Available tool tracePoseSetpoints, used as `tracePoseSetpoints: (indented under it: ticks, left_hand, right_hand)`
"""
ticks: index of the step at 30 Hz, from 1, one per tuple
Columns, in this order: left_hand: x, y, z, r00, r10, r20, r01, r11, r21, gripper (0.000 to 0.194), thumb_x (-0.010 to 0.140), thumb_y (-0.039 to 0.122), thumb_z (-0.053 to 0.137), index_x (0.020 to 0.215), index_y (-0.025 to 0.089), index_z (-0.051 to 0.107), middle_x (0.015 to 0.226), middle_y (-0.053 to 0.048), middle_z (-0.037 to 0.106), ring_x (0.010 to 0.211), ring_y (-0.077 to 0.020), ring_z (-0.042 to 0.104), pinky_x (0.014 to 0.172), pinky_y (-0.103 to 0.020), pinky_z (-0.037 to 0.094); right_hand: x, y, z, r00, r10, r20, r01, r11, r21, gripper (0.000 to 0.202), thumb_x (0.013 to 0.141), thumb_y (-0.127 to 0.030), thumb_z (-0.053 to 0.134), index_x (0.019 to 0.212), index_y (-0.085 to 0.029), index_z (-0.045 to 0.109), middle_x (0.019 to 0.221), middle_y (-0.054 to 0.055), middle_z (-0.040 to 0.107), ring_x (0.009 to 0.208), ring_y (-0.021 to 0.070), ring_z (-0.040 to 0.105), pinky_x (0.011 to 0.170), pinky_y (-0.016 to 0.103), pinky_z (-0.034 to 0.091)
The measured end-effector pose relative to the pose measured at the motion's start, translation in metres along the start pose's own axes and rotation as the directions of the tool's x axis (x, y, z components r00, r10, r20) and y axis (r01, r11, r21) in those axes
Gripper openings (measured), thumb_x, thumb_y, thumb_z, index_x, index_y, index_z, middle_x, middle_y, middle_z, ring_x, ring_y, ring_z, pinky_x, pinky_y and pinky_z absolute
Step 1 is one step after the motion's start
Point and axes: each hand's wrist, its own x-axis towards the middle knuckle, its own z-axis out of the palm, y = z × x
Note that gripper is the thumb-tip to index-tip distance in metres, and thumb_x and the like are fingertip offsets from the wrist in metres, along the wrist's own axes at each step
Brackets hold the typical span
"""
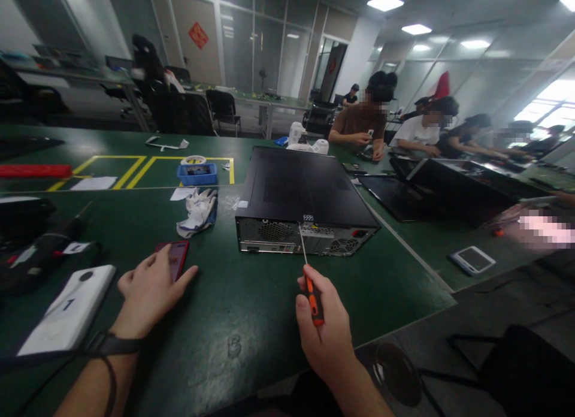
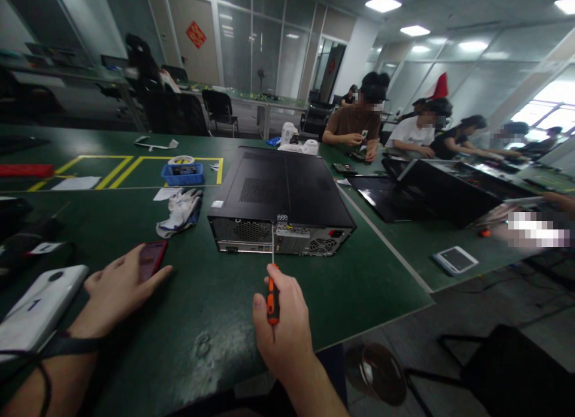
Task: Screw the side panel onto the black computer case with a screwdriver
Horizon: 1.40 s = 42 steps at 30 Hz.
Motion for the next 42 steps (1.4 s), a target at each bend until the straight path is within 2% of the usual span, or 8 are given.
tracePoseSetpoints:
  ticks: [8,15,21,26,32,36,39,42]
  left_hand:
    - [0.007,0.001,-0.003,0.997,-0.076,0.027,0.076,0.997,-0.021,0.084,0.086,0.062,0.044,0.149,0.008,0.033,0.147,-0.027,0.049,0.134,-0.0454,0.046,0.102,-0.060,0.038]
    - [0.008,0.001,0.002,0.997,-0.047,0.054,0.046,0.999,0.019,0.081,0.087,0.062,0.043,0.147,0.008,0.036,0.145,-0.029,0.050,0.133,-0.0459,0.046,0.100,-0.060,0.040]
    - [0.008,0.000,0.005,0.998,-0.054,0.029,0.054,0.998,0.017,0.081,0.087,0.061,0.042,0.147,0.008,0.036,0.146,-0.026,0.050,0.133,-0.0449,0.047,0.101,-0.060,0.040]
    - [0.007,0.002,0.002,0.999,-0.049,-0.019,0.049,0.999,0.000,0.080,0.087,0.060,0.043,0.147,0.008,0.036,0.147,-0.025,0.050,0.133,-0.0442,0.046,0.102,-0.060,0.040]
    - [0.006,0.001,0.003,0.999,-0.014,0.034,0.014,1.000,-0.013,0.081,0.087,0.065,0.043,0.146,0.010,0.038,0.146,-0.028,0.049,0.133,-0.0468,0.046,0.100,-0.063,0.039]
    - [0.005,0.003,0.001,0.998,-0.048,0.031,0.049,0.998,-0.030,0.081,0.088,0.064,0.040,0.147,0.008,0.036,0.147,-0.027,0.048,0.135,-0.0468,0.044,0.102,-0.064,0.037]
    - [0.004,0.006,-0.002,0.999,-0.032,0.033,0.034,0.998,-0.046,0.081,0.089,0.062,0.040,0.147,0.005,0.035,0.148,-0.028,0.046,0.135,-0.0479,0.043,0.102,-0.064,0.037]
    - [0.002,0.009,-0.007,0.999,-0.036,-0.001,0.036,0.997,-0.066,0.079,0.089,0.061,0.044,0.145,0.005,0.037,0.145,-0.029,0.050,0.132,-0.0472,0.047,0.101,-0.063,0.039]
  right_hand:
    - [0.001,0.000,-0.001,1.000,0.011,-0.016,-0.011,1.000,0.004,0.040,0.098,-0.030,0.051,0.137,-0.021,0.047,0.110,0.008,0.066,0.097,0.0191,0.067,0.083,0.034,0.055]
    - [0.000,0.000,0.000,1.000,0.025,-0.010,-0.025,1.000,0.011,0.041,0.098,-0.030,0.051,0.138,-0.021,0.046,0.111,0.008,0.066,0.098,0.0191,0.067,0.084,0.035,0.056]
    - [-0.001,0.000,0.000,1.000,0.027,-0.015,-0.026,0.999,0.020,0.041,0.097,-0.029,0.052,0.137,-0.022,0.047,0.112,0.007,0.066,0.098,0.0188,0.067,0.084,0.035,0.055]
    - [0.001,-0.002,-0.001,0.999,0.026,-0.022,-0.026,0.999,0.019,0.040,0.097,-0.029,0.052,0.137,-0.022,0.047,0.110,0.008,0.067,0.096,0.0192,0.068,0.083,0.035,0.056]
    - [0.000,-0.001,-0.002,0.999,0.038,-0.015,-0.038,0.999,0.028,0.040,0.097,-0.030,0.051,0.137,-0.021,0.047,0.109,0.009,0.067,0.097,0.0203,0.068,0.083,0.037,0.056]
    - [-0.001,0.001,-0.001,0.999,0.045,-0.015,-0.045,0.998,0.035,0.041,0.097,-0.030,0.051,0.137,-0.021,0.047,0.110,0.009,0.067,0.097,0.0206,0.068,0.083,0.037,0.056]
    - [-0.001,0.001,-0.001,0.999,0.052,-0.012,-0.052,0.998,0.035,0.041,0.097,-0.030,0.051,0.137,-0.022,0.047,0.111,0.008,0.067,0.098,0.0201,0.068,0.083,0.036,0.056]
    - [-0.001,0.001,-0.002,0.999,0.050,-0.011,-0.049,0.998,0.034,0.040,0.097,-0.030,0.051,0.136,-0.021,0.047,0.111,0.008,0.067,0.097,0.0201,0.068,0.084,0.037,0.056]
